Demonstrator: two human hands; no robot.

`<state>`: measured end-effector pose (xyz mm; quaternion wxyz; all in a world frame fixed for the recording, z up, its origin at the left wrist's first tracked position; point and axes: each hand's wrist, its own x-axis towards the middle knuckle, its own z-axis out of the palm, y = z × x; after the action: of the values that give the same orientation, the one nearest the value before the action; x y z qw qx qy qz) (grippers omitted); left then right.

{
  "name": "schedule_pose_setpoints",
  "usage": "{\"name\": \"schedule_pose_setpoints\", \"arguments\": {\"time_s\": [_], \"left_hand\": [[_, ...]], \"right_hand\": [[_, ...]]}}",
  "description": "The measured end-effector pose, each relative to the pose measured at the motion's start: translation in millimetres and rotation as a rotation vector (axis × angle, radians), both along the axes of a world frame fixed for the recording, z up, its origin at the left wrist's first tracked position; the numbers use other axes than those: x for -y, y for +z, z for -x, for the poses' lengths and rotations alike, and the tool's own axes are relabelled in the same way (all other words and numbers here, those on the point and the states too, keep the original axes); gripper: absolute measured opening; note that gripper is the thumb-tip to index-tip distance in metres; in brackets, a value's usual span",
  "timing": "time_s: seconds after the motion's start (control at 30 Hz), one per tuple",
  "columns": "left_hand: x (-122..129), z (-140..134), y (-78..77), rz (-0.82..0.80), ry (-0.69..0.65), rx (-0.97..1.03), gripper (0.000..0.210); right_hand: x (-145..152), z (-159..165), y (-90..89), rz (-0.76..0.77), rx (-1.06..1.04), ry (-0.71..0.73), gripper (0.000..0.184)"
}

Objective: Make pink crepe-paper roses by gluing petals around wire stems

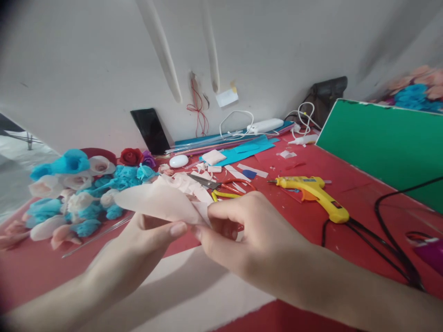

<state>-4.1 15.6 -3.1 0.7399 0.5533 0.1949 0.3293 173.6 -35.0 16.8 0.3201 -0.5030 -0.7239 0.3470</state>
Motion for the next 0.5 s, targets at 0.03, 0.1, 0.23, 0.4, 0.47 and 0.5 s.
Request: {"name": "schedule_pose_setpoints", "arguments": {"time_s": [0.03,0.1,0.23,0.4,0.47,0.5], "left_hand": [[0.1,-0.1,-0.5,0.008,0.007,-0.007,0.021],[0.6,-0.9,-0.2,0.024,0.015,-0.019,0.020],[0.4,-3.2,2.0,0.048,0.017,-0.042,0.010],[-1.6,-1.3,-1.3,0.115,0.038,-0.126,0.010],[-2.0,0.1,-2.7,0.079,0.073,-0.113,0.012],[-2.0,0.5,-2.7,0.068,0.073,-0.100,0.014]], "right_hand": [[-0.2,0.1,-0.1,-0.009,0.006,0.004,0.032],[-0.2,0.1,-0.8,-0.024,0.034,0.004,0.032],[0.3,-0.8,-1.7,-0.008,0.071,0.003,0.031],[-3.0,-3.4,1.9,0.127,0.000,0.029,0.025],[-4.9,-6.2,4.2,0.190,0.005,0.047,0.033],[-5.6,-8.1,5.4,0.216,0.020,0.060,0.037]]}}
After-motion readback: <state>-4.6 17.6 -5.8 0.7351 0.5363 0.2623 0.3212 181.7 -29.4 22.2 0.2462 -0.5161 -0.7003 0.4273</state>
